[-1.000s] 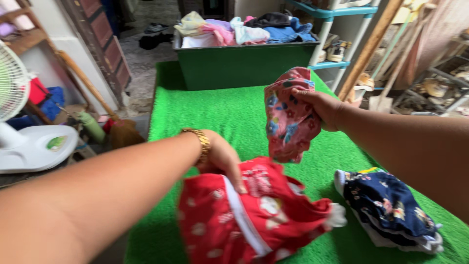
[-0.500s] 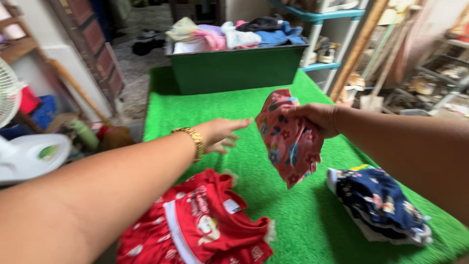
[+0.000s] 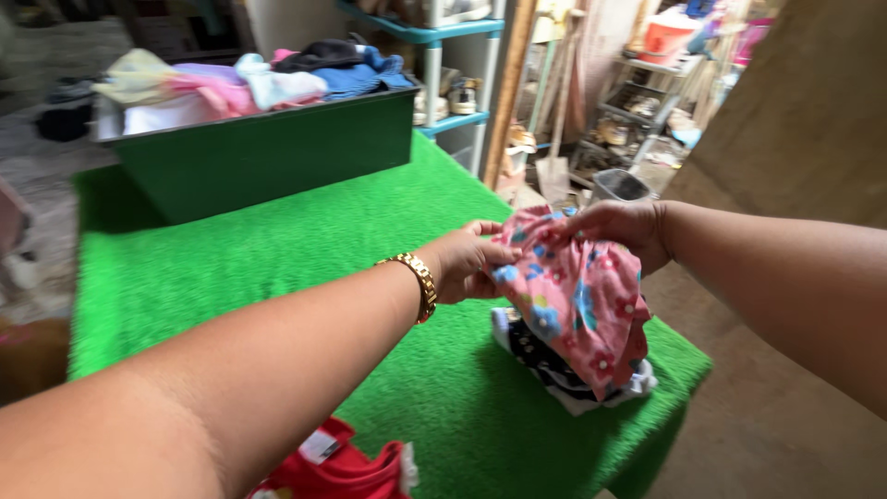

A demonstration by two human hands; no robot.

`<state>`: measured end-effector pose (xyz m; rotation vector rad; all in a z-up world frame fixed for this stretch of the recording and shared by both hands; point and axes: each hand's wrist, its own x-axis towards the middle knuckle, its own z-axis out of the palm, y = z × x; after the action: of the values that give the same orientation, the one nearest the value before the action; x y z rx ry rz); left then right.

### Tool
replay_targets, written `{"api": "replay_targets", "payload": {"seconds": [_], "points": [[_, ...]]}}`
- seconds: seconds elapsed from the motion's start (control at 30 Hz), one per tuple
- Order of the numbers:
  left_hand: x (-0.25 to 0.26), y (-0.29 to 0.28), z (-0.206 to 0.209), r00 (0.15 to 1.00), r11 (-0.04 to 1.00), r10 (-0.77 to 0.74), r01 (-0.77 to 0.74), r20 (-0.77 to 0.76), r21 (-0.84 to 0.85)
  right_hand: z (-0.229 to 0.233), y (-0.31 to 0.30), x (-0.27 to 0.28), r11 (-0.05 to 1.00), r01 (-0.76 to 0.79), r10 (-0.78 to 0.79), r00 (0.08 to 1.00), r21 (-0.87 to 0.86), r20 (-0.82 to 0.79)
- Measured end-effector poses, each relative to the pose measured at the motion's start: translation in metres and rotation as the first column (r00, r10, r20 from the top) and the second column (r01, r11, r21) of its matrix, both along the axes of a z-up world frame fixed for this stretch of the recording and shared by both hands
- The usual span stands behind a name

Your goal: The person folds several small garments one by one on a green towel-covered table. They handle a white short, a red dress, a dark floral short, a pink floral short, a light blue short, and a pink short, folding each neatly and stacking them on the table.

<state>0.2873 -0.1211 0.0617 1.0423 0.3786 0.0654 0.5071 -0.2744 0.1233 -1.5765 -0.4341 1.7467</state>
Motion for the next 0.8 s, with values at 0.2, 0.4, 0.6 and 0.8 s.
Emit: {"api": "replay_targets", "payload": {"seconds": [0.2,0.4,0.6,0.8], "points": [[0.051,-0.031,-0.059,0.969,0.790,0.047,0.114,-0.244,0.603,-0.020,-0.039,0.010,0.939,-0.099,0.213,0.919,-0.330,0.330],[0.079,-0.008,-0.089,0.967,0.628,-0.004,0.201,-0.254,0.752,-0.033,-0.047,-0.006,0.928,-0.141,0.283,0.869,-0.345,0.407],[0.067,-0.012,-0.070,0.853,0.839,-0.168,0.387,-0.494,0.382,-0.039,-0.043,-0.007,0.937,-0.134,0.235,0.925,-0.322,0.299],[0.068,-0.024,-0.073,0.856,0.883,-0.252,0.395,-0.452,0.255,-0.047,-0.042,0.000,0.930,-0.193,0.259,0.948,-0.313,0.183]]}}
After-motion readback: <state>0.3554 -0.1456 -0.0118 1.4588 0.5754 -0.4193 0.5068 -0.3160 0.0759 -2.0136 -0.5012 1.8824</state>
